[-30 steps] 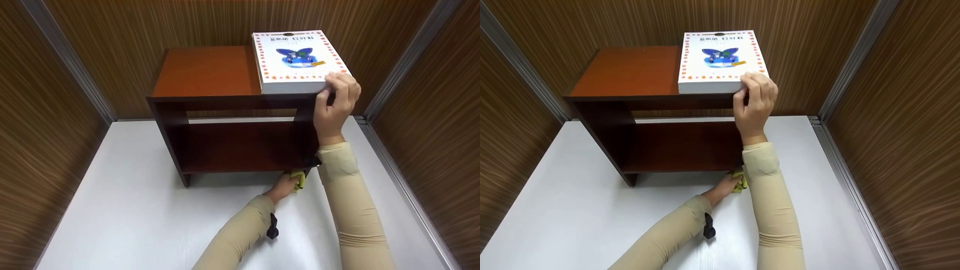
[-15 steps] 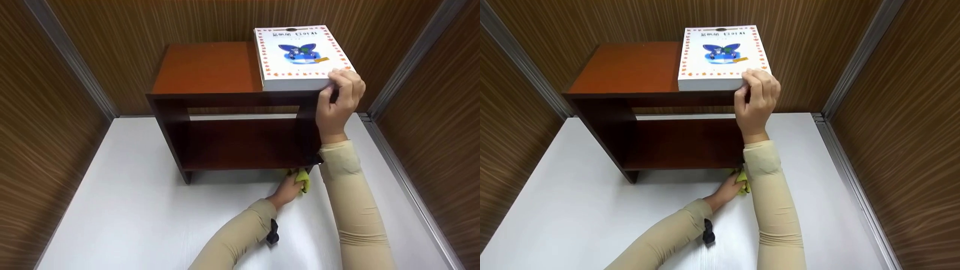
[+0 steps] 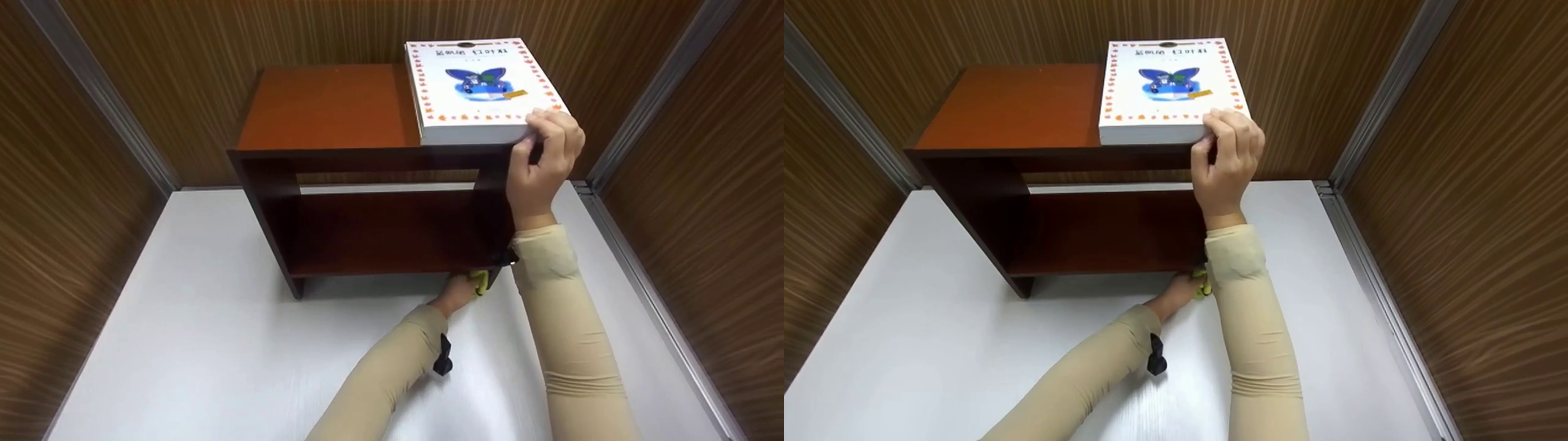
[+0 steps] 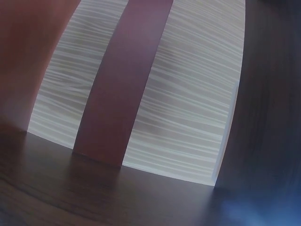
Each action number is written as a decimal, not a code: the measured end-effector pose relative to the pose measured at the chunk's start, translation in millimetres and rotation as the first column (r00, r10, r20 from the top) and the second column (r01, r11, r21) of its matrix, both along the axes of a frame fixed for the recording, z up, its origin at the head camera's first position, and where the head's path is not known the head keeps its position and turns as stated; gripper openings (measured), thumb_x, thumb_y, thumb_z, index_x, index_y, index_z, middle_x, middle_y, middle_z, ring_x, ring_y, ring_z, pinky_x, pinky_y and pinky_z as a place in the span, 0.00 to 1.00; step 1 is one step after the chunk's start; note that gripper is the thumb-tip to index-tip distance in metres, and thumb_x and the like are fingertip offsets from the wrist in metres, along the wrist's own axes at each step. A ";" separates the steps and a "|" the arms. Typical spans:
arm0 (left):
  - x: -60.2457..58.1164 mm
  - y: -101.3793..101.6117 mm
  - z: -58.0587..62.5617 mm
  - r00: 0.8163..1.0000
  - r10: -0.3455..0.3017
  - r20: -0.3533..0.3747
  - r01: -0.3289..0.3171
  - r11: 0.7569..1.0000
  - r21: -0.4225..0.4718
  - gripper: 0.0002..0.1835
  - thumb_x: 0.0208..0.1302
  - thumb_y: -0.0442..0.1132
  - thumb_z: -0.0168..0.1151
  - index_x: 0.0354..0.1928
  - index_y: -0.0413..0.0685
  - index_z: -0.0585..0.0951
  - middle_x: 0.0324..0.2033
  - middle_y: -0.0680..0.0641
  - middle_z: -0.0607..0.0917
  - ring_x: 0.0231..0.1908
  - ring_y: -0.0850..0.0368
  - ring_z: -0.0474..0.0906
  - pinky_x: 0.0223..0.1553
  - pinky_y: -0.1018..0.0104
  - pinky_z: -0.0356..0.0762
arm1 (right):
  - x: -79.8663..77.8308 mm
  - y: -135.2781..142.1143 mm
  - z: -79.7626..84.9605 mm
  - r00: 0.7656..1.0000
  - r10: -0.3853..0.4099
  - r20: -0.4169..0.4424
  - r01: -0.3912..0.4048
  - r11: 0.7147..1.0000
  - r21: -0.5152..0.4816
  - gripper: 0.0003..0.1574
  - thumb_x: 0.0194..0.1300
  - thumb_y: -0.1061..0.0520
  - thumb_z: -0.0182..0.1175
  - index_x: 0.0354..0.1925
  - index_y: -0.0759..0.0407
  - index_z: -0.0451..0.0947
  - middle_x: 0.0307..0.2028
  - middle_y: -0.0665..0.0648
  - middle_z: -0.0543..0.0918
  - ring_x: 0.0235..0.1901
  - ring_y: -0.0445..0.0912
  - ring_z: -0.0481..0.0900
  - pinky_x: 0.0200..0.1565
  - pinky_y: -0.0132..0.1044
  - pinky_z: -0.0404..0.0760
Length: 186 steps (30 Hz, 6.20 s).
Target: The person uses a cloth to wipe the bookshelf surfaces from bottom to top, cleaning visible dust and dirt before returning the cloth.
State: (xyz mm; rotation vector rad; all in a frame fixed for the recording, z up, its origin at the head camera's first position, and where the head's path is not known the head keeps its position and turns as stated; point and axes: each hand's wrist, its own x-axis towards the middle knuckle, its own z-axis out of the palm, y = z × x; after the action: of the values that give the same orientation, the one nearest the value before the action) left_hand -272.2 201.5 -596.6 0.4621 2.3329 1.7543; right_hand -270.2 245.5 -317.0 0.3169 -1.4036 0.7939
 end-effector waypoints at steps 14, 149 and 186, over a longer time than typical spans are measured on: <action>23.2 -2.6 -7.5 0.989 -0.121 -0.086 0.119 0.993 -0.022 0.19 0.66 0.33 0.54 0.58 0.45 0.71 0.52 0.49 0.73 0.54 0.60 0.65 0.54 0.71 0.63 | -0.5 1.3 -1.0 1.000 0.008 0.014 -0.007 1.000 -0.021 0.11 0.53 0.64 0.49 0.31 0.68 0.77 0.35 0.63 0.79 0.43 0.52 0.73 0.54 0.44 0.62; 7.8 -243.4 105.2 0.996 0.001 -0.091 -0.078 0.524 -0.848 0.40 0.62 0.72 0.35 0.73 0.67 0.48 0.71 0.38 0.38 0.67 0.31 0.36 0.61 0.34 0.36 | -9.6 5.9 -14.1 0.994 0.041 0.099 -0.036 0.998 -0.053 0.14 0.53 0.57 0.49 0.32 0.64 0.78 0.38 0.51 0.78 0.46 0.46 0.72 0.57 0.40 0.61; -43.7 -247.1 86.6 0.980 0.000 -0.198 -0.174 0.475 -0.863 0.34 0.68 0.66 0.27 0.72 0.65 0.52 0.72 0.52 0.50 0.70 0.48 0.35 0.65 0.43 0.31 | -17.9 4.1 -18.6 0.994 0.044 0.105 -0.043 0.999 -0.008 0.15 0.54 0.58 0.49 0.34 0.66 0.78 0.40 0.51 0.79 0.47 0.46 0.71 0.57 0.41 0.60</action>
State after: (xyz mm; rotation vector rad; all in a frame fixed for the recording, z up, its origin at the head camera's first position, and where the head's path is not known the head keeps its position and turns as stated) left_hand -315.8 -45.6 -510.0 0.2897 2.9901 0.2899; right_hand -288.1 249.6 -335.6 0.3058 -1.4970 0.8603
